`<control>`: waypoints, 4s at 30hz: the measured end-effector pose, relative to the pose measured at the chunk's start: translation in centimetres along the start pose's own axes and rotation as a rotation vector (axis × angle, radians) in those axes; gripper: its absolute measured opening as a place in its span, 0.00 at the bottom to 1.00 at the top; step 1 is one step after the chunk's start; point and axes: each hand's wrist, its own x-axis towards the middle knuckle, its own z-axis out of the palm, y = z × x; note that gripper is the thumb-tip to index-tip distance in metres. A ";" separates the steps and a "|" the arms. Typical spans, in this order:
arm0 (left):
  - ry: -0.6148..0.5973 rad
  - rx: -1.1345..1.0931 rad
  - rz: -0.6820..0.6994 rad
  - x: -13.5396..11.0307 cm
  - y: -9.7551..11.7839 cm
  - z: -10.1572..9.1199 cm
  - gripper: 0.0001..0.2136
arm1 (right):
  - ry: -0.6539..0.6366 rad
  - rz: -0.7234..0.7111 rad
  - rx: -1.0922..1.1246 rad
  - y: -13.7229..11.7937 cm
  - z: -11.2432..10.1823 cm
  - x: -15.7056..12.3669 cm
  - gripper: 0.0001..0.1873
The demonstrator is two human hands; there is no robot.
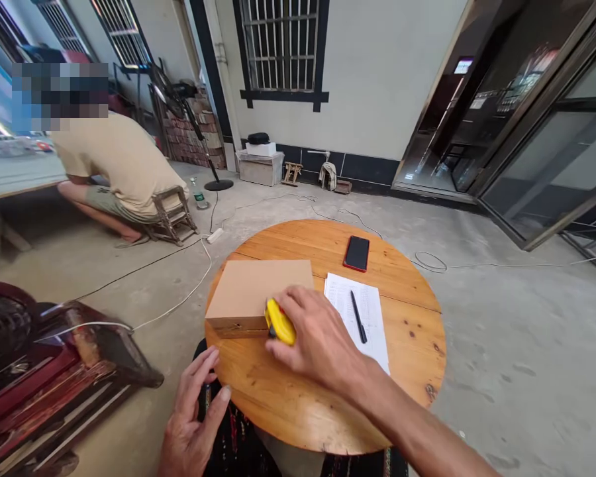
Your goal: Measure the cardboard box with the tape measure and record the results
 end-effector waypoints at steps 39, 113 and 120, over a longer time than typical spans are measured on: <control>-0.444 -0.024 0.419 3.9 4.4 12.3 0.15 | -0.005 0.841 -0.186 14.3 4.5 -5.7 0.11; -0.463 0.166 0.453 4.9 4.5 13.5 0.07 | 0.353 0.593 0.478 9.1 9.5 -8.9 0.08; -0.438 0.178 0.496 5.1 4.5 13.5 0.07 | 0.344 0.541 0.336 9.1 10.2 -8.8 0.10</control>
